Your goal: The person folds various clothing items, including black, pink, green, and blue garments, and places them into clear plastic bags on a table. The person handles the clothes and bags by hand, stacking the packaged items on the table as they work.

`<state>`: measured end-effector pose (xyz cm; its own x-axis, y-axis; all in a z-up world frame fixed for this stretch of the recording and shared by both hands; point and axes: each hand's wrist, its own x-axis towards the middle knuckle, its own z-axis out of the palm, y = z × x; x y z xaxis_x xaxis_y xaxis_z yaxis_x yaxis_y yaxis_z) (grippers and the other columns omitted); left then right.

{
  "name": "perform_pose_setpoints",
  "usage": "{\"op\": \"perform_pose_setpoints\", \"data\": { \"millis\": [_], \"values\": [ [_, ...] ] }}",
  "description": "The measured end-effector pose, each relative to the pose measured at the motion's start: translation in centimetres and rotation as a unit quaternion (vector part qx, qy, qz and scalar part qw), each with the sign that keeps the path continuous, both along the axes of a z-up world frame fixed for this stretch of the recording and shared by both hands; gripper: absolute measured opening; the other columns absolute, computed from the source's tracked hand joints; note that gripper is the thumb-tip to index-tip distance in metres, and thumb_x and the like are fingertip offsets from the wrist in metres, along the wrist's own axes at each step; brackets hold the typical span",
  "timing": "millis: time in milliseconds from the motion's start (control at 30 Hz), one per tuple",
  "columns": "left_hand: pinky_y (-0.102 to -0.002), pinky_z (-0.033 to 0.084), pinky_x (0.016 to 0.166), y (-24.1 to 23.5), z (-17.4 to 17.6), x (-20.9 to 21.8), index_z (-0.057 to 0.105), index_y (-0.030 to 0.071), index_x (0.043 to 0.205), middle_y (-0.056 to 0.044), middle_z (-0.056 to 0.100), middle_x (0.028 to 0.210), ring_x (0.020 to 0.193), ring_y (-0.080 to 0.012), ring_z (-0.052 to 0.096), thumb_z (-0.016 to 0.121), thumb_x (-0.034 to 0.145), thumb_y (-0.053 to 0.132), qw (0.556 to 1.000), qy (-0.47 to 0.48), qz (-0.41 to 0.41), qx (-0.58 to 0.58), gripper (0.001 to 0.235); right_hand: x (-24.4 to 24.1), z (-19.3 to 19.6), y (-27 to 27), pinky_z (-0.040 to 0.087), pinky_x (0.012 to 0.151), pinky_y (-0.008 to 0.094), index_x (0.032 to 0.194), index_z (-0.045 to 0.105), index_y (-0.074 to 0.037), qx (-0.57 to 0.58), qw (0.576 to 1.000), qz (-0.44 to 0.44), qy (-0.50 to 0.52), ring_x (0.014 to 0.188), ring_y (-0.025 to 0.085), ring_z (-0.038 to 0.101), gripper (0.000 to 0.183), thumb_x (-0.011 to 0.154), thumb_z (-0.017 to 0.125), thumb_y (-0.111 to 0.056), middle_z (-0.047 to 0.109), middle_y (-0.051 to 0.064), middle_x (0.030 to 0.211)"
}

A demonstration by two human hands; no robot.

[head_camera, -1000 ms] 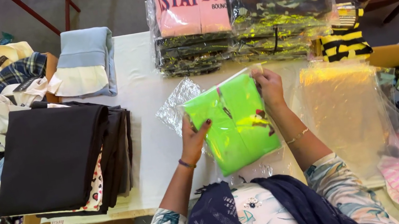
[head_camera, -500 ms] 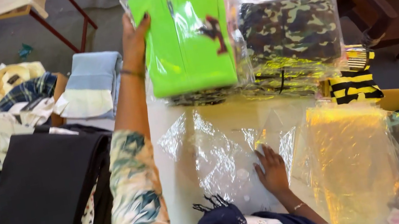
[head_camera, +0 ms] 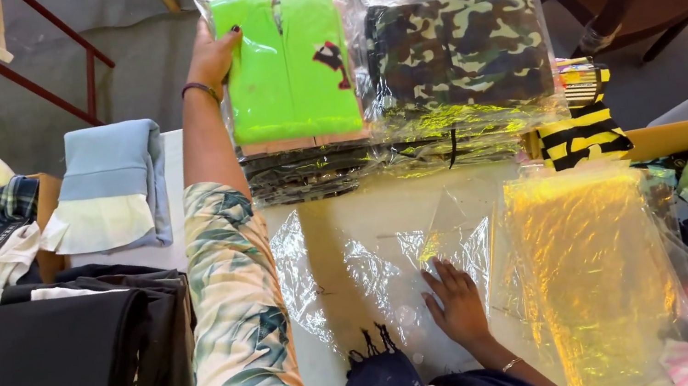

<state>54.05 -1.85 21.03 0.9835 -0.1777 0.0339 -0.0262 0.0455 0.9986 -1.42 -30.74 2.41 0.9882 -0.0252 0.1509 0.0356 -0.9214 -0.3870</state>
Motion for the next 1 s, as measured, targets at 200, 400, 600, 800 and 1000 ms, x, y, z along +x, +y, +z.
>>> {"op": "perform_pose_setpoints", "data": {
  "millis": [200, 400, 600, 800, 1000],
  "values": [
    [-0.037, 0.061, 0.089, -0.7, -0.6, 0.0, 0.058, 0.002, 0.134, -0.012, 0.076, 0.122, 0.104, -0.0210, 0.075, 0.078, 0.095, 0.023, 0.994, -0.038, 0.063, 0.083, 0.049, 0.0, 0.6, 0.1, 0.028, 0.117, 0.051, 0.140, 0.060, -0.014, -0.002, 1.000, 0.000, 0.009, 0.146, 0.033, 0.038, 0.048, 0.097, 0.058, -0.035, 0.044, 0.014, 0.156],
    [-0.048, 0.043, 0.113, 0.4, 4.3, -9.2, 0.051, 0.003, 0.146, -0.019, 0.060, 0.138, 0.133, -0.0369, 0.054, 0.074, 0.104, 0.029, 0.862, -0.301, 0.265, 0.308, 0.054, 0.4, -0.6, -0.7, 0.032, 0.115, 0.048, 0.136, 0.062, -0.012, 0.030, 0.999, -0.005, -0.012, 0.144, 0.033, 0.043, 0.045, 0.095, 0.063, -0.031, 0.048, 0.015, 0.155],
    [-0.048, 0.045, 0.110, 4.7, 1.1, -28.7, 0.055, -0.003, 0.135, -0.025, 0.059, 0.133, 0.125, -0.0423, 0.057, 0.071, 0.105, 0.017, 0.865, -0.359, 0.116, 0.330, 0.039, -3.1, -2.9, -10.1, 0.044, 0.111, 0.045, 0.148, 0.057, -0.011, 0.270, 0.935, -0.230, -0.019, 0.133, 0.036, 0.057, 0.052, 0.098, 0.068, -0.023, 0.061, 0.019, 0.148],
    [-0.036, 0.055, 0.078, 9.2, -11.3, -44.9, 0.068, 0.005, 0.121, -0.012, 0.074, 0.108, 0.091, -0.0247, 0.072, 0.072, 0.092, 0.014, 0.941, -0.094, 0.122, 0.301, 0.030, -10.3, -7.6, -20.2, 0.030, 0.106, 0.074, 0.141, 0.056, 0.021, -0.235, 0.880, -0.397, -0.116, 0.136, 0.050, 0.046, 0.094, 0.094, 0.066, -0.059, 0.051, 0.037, 0.146],
    [-0.036, 0.056, 0.070, 12.0, -11.8, -50.5, 0.069, 0.008, 0.122, -0.010, 0.075, 0.101, 0.086, -0.0233, 0.073, 0.072, 0.092, 0.018, 0.937, -0.017, 0.120, 0.327, 0.032, -10.7, -6.4, -23.2, 0.054, 0.075, 0.044, 0.106, 0.082, -0.013, -0.028, 0.888, -0.451, -0.086, 0.088, 0.033, 0.071, 0.021, 0.096, 0.068, -0.027, 0.077, 0.011, 0.104]
  ]
}}
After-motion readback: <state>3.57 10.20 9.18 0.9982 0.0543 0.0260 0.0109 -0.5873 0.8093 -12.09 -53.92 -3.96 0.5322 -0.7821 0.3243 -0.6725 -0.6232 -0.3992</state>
